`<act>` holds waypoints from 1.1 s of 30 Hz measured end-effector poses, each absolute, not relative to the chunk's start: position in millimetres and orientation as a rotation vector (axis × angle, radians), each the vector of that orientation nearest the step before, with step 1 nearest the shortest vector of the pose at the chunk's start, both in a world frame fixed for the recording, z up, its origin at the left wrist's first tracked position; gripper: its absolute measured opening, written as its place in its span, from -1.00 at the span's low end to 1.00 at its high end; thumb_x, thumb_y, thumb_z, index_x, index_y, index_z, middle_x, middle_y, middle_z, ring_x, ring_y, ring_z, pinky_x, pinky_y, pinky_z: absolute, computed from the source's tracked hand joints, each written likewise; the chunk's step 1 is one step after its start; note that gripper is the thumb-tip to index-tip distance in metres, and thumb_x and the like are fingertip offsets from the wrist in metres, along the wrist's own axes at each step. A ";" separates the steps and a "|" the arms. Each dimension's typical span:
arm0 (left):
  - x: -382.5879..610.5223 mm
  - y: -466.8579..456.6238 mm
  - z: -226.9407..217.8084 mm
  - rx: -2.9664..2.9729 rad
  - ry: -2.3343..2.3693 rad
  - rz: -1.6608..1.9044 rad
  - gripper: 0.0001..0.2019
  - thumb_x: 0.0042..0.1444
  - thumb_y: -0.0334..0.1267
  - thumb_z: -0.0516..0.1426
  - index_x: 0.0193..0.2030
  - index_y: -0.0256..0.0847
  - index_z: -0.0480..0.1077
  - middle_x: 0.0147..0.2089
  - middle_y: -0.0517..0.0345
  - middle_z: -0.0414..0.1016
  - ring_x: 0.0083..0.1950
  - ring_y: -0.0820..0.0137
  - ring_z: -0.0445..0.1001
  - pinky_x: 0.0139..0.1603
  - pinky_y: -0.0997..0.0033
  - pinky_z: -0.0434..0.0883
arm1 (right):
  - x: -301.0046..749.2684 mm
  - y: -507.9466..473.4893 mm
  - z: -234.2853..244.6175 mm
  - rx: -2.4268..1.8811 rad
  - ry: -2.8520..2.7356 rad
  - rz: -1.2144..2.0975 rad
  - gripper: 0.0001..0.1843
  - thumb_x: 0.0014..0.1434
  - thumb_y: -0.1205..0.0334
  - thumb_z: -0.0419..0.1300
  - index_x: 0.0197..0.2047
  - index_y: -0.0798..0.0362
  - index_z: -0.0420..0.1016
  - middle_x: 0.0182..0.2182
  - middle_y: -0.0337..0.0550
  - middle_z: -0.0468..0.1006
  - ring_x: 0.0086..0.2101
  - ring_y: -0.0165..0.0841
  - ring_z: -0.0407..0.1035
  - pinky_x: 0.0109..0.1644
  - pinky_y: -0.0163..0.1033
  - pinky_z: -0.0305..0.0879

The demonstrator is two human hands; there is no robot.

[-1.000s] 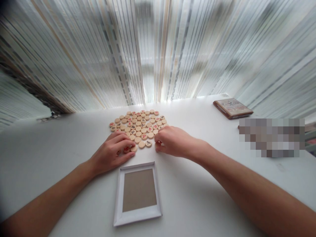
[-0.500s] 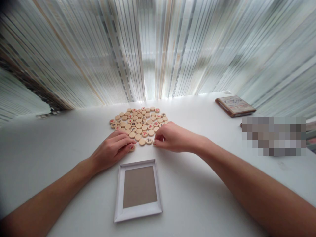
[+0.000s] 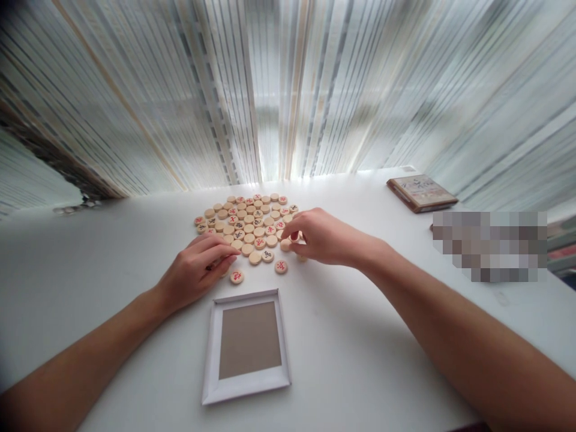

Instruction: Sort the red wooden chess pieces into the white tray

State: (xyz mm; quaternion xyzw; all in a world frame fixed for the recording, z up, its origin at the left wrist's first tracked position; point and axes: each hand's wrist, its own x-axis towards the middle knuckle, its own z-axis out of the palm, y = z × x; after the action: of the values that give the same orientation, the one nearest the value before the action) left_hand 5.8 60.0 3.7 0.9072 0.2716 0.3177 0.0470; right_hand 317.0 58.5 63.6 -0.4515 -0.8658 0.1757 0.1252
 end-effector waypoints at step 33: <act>2.8 57.2 6.3 2.744 0.853 0.892 -0.79 0.47 -0.30 0.11 -0.01 -0.22 0.60 -0.12 -0.04 0.61 -0.05 0.19 0.53 0.08 0.11 0.51 | 313.5 51.5 66.1 -1.217 -2.747 0.565 -0.84 0.20 0.43 0.28 -0.36 0.06 0.67 -0.39 -0.13 0.63 -0.40 -0.35 0.41 -0.28 -0.25 0.19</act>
State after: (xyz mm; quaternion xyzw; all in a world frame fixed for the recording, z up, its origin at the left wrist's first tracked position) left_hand 2.8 57.2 6.3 0.9100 0.2830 0.2956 0.0662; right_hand 313.5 51.5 66.1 -0.3976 -0.8978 0.1846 0.0421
